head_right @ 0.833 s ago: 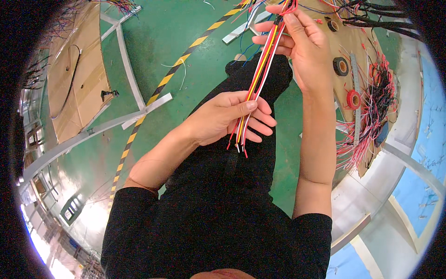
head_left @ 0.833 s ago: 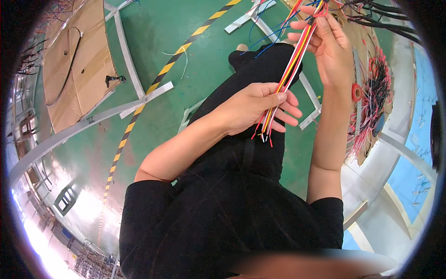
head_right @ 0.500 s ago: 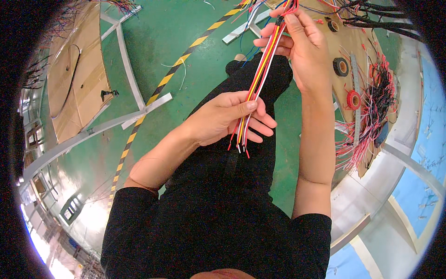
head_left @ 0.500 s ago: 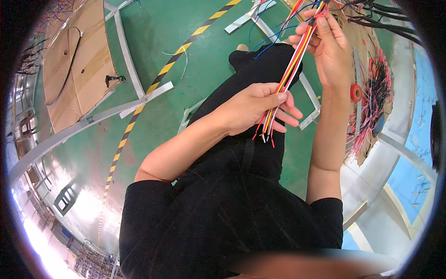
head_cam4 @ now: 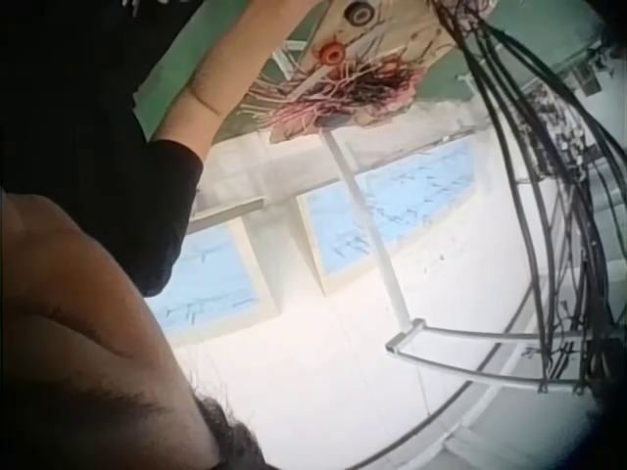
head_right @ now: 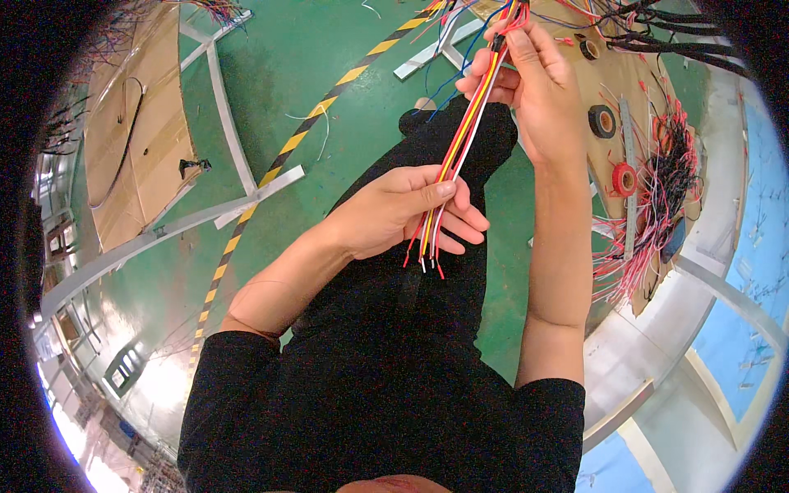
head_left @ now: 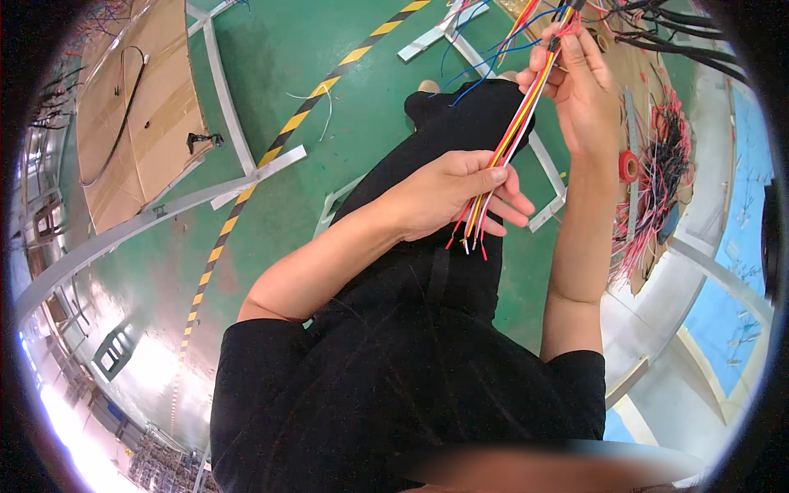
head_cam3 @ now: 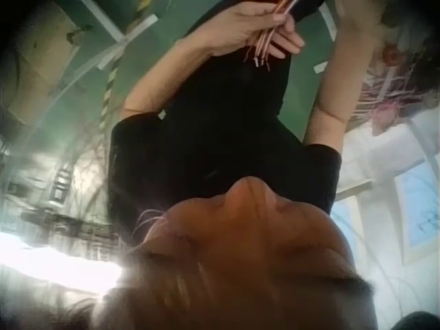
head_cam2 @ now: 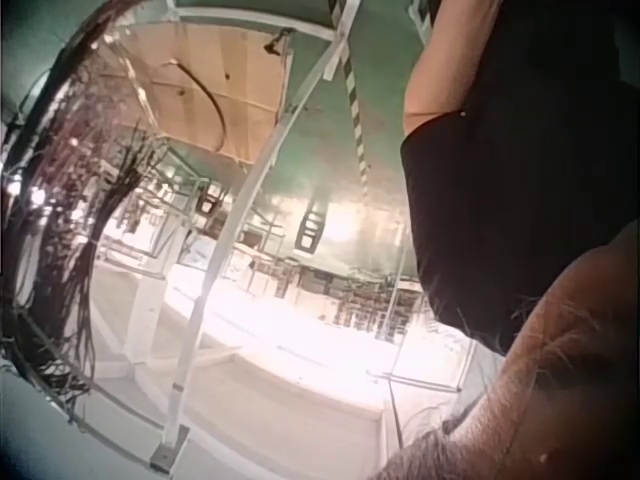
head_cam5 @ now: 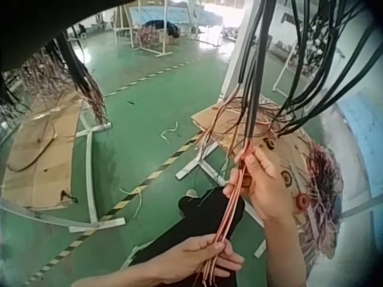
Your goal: The person assembles a wiring harness by bundling electrical wires, measuring them with a ruler, and taping them together with a tape dispenser.
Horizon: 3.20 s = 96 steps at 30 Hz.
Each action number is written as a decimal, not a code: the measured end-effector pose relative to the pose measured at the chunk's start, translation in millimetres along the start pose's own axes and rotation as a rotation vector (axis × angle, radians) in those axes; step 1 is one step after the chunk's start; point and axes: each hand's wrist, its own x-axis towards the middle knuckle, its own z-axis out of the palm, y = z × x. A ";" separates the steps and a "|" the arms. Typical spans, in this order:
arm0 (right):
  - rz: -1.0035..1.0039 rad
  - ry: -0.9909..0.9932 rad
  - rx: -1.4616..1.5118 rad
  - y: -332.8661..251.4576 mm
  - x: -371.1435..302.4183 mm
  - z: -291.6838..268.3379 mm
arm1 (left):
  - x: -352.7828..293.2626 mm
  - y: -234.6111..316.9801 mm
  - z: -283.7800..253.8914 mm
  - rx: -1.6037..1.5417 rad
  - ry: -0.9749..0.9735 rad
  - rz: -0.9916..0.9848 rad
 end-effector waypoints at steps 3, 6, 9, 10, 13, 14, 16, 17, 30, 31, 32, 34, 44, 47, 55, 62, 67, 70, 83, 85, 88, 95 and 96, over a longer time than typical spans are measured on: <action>0.016 -0.038 0.019 -0.8 -0.7 -2.8 | 0.3 -0.7 -0.8 -0.012 0.009 -0.003; 0.044 -0.102 0.063 -5.4 -2.0 -2.2 | 0.0 -1.5 -3.3 0.004 -0.003 0.004; 0.063 -0.161 0.086 -5.2 -2.8 -8.2 | -0.3 -2.1 -4.8 -0.006 -0.012 -0.004; 0.062 -0.195 0.097 -4.0 -3.0 -10.5 | -0.5 -2.6 -5.0 -0.002 -0.014 -0.005; 0.059 -0.146 0.016 -1.1 -3.6 -10.0 | -1.1 -3.7 -4.1 -0.020 -0.014 -0.020; 0.054 -0.140 0.015 -0.3 -2.2 -13.9 | -1.1 -3.7 -3.5 -0.020 -0.009 -0.027; 0.055 -0.247 0.005 0.8 2.7 -20.7 | -1.1 -2.5 -2.7 -0.018 -0.003 -0.034; 0.053 -0.247 0.007 0.1 2.5 -21.0 | -1.5 -1.9 -2.5 -0.021 -0.006 -0.026; 0.065 -0.193 0.038 -4.1 1.3 -26.5 | -0.4 -18.6 -5.4 -0.280 -0.042 0.049; 0.067 -0.200 0.035 -4.7 0.6 -27.0 | -0.3 -18.8 -5.5 -0.281 -0.043 0.047; 0.068 -0.197 0.035 -4.8 0.0 -26.4 | -0.5 -18.5 -5.8 -0.203 -0.019 0.044; 0.062 -0.181 0.015 -4.7 -0.7 -24.1 | -2.2 -16.1 -4.9 -0.123 0.003 0.038; 0.067 -0.173 0.033 -4.8 3.4 -33.8 | -14.3 -11.8 0.8 0.202 0.010 -0.057; 0.050 -0.186 0.054 -2.5 2.8 -35.8 | -15.0 -13.0 3.8 0.216 0.025 -0.051; 0.058 -0.174 0.036 -3.6 1.2 -36.5 | -14.6 -9.7 9.1 0.255 0.101 -0.054; 0.076 -0.190 0.023 -5.1 0.2 -37.3 | -13.6 -10.9 10.6 0.359 0.190 -0.056; 0.071 -0.194 0.018 -6.7 0.4 -37.6 | -14.6 -8.5 13.6 0.481 0.247 -0.060; 0.084 -0.182 0.022 -6.1 -0.2 -36.5 | -14.6 -11.9 8.4 0.678 0.260 -0.031; 0.105 -0.173 0.013 -2.4 -0.4 -35.7 | -13.8 -22.8 -1.3 0.473 0.207 -0.065; 0.112 -0.181 0.021 -2.4 -0.4 -35.7 | -12.2 -24.1 -2.3 0.466 0.204 -0.063; 0.115 -0.202 0.016 -2.3 1.1 -36.2 | -10.7 -24.3 -3.7 0.469 0.201 -0.066; 0.109 -0.184 -0.002 -2.0 1.3 -39.0 | -6.7 -26.3 -8.2 0.533 0.211 -0.077; 0.113 -0.182 -0.005 -2.2 0.7 -38.8 | -5.9 -27.7 -9.4 0.537 0.207 -0.078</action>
